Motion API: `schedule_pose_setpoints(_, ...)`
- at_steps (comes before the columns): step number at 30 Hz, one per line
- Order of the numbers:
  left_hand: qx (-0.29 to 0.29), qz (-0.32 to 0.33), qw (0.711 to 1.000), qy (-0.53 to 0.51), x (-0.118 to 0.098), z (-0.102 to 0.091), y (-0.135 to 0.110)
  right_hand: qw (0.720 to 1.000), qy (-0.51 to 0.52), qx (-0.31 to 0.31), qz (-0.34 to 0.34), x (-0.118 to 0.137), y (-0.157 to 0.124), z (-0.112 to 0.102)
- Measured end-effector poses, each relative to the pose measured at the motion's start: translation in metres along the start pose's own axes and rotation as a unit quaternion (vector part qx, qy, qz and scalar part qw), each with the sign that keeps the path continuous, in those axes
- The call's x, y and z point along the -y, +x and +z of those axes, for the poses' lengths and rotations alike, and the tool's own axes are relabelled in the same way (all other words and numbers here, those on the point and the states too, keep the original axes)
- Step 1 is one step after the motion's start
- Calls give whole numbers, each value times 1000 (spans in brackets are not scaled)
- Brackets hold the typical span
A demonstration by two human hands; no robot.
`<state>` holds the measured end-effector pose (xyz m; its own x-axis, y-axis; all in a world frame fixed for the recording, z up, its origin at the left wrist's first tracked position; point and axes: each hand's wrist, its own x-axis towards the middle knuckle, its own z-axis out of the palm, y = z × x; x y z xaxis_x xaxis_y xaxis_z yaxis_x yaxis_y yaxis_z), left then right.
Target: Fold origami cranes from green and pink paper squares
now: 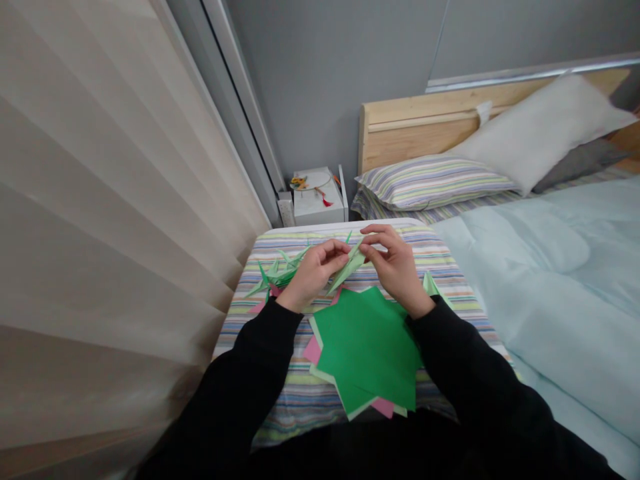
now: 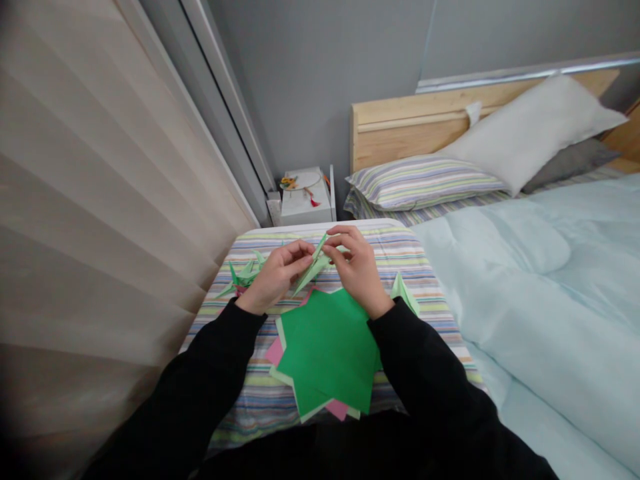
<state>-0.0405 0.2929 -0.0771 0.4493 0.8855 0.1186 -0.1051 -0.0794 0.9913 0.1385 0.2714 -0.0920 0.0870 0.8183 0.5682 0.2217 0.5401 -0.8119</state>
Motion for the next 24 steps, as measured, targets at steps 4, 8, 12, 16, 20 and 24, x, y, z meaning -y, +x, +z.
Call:
schedule_pose_setpoints(4,13,10,1000,5,-2,2,-1,999,36,8,23,3,-1,1)
schedule_pose_setpoints(8,4,23,999,36,-4,2,-1,997,67,9,46,2,0,2)
schedule_pose_setpoints(12,2,28,998,64,-3,1,-1,995,76,14,63,1,0,2)
schedule_pose_setpoints(16,7,7,999,51,-4,1,-2,993,81,32,74,1,0,1)
schedule_pose_setpoints(20,7,11,998,55,-5,1,-2,992,96,36,77,2,-1,2)
schedule_pose_setpoints(24,5,23,997,69,-5,1,-1,991,104,25,77,3,-2,4)
